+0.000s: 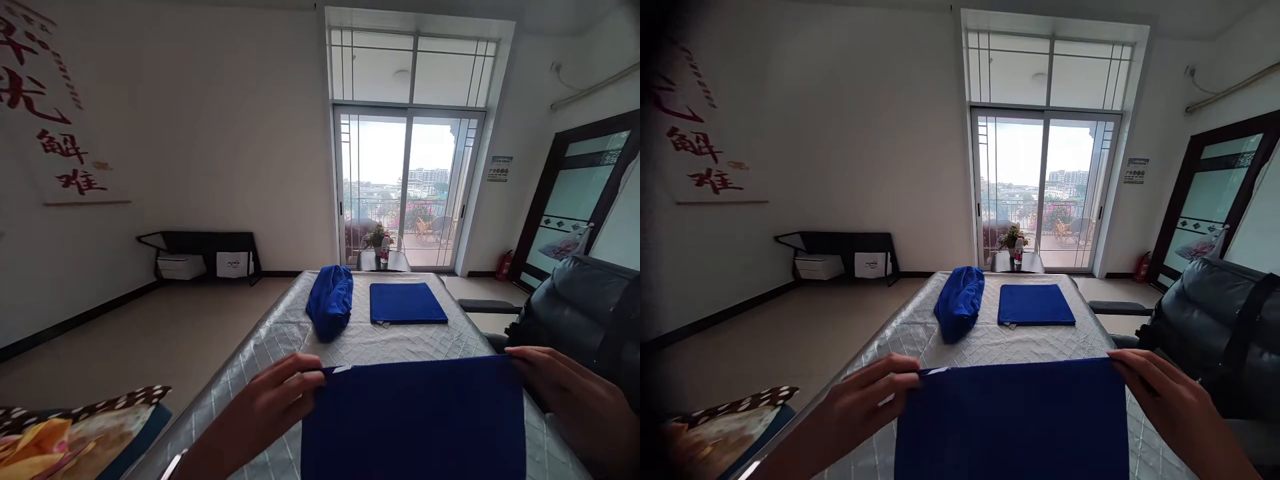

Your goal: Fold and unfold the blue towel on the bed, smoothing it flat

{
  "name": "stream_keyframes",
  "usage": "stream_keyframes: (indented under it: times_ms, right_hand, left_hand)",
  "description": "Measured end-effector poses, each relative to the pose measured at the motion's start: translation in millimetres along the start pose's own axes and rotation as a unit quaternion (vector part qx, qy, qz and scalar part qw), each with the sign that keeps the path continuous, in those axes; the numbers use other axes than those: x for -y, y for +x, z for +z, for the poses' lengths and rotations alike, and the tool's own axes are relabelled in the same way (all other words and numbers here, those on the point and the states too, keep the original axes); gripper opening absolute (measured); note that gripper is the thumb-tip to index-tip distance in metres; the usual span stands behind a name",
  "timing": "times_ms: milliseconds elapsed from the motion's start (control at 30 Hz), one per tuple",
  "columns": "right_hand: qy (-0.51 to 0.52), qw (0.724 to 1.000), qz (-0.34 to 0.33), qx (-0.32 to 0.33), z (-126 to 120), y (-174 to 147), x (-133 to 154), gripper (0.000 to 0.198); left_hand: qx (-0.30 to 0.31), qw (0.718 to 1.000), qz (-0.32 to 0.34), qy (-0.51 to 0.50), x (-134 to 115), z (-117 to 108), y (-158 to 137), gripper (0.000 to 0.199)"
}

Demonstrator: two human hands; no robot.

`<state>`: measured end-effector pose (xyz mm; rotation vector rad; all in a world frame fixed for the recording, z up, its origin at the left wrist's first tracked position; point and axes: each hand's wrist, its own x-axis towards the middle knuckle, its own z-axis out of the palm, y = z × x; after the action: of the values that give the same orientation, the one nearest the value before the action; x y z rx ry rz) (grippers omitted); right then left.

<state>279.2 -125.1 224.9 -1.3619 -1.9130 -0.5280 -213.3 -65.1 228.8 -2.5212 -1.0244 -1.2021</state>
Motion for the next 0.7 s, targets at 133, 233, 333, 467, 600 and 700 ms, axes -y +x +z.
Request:
stream_keyframes:
  times_ms: [133,233,333,467,600,700]
  right_hand:
    - [0.066,0.994,0.047,0.067,48,44,-35,0.036]
    - [0.064,0.986,0.073,0.136,90,92,-74,0.037]
    - [0.031,0.989,0.093,0.112,117,152,-111,0.035]
    - [0.016,0.994,0.11,0.008,136,225,-150,0.037]
    - [0.028,0.992,0.12,-0.019,174,244,-184,0.038]
    - [0.048,0.986,0.159,-0.004,226,211,-201,0.035]
  left_hand:
    - [0.109,0.984,-0.009,-0.141,38,60,62,0.019]
    - [0.13,0.977,-0.039,-0.165,76,110,112,0.017]
    - [0.068,0.985,-0.064,-0.145,109,146,172,0.017]
    - [-0.076,0.989,-0.091,-0.087,141,175,244,0.019]
    - [-0.116,0.986,-0.104,-0.052,165,218,260,0.018]
    - [-0.079,0.99,-0.101,-0.057,173,272,229,0.017]
